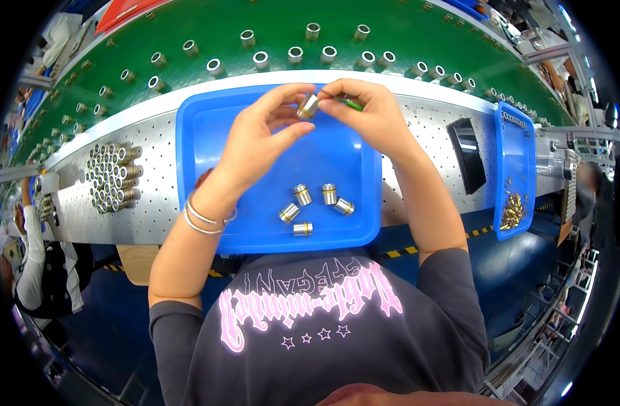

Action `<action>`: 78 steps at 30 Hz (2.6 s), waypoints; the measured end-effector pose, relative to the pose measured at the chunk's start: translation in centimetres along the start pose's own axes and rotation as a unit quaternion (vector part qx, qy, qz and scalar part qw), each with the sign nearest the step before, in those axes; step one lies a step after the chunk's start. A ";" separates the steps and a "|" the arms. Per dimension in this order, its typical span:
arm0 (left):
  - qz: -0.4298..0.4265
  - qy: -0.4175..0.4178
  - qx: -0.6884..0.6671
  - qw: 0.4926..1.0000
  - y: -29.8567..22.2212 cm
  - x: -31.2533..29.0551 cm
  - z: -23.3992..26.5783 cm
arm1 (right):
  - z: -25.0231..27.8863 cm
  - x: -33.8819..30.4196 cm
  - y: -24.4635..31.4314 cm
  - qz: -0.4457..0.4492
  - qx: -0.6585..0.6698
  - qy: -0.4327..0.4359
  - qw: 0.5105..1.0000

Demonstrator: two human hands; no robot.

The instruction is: The person uses a pair of green-handled tweezers to pick up small brass rings and place them onto cylindrical metal components held in their left hand. The person repeatedly performs this action, picking up rings from a blue tray and placing the finished components onto a green pegboard surface.

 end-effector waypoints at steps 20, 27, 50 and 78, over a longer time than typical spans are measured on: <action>0.124 -0.086 -0.374 0.915 0.0 -6.8 0.7 | -3.8 -4.9 3.2 0.021 -0.033 -0.009 0.999; 0.127 -0.106 -0.402 0.901 0.6 -7.0 0.9 | -3.3 -6.2 3.1 0.033 -0.071 0.000 0.997; 0.159 -0.037 -0.309 0.937 0.4 -7.2 -0.6 | -1.8 -5.2 1.7 0.016 0.108 -0.053 0.993; 0.140 -0.100 -0.316 0.933 1.2 -7.4 -0.9 | -1.3 -3.7 1.2 0.040 0.491 -0.156 0.856</action>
Point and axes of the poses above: each hand's wrist, its own x-axis towards the middle knuckle, its own z-axis out of the back of the hand, y = z × x, the point moved 2 cm from there along x, towards the middle knuckle, and after that the axes turned 11 degrees about -x, right-handed, at the moved point
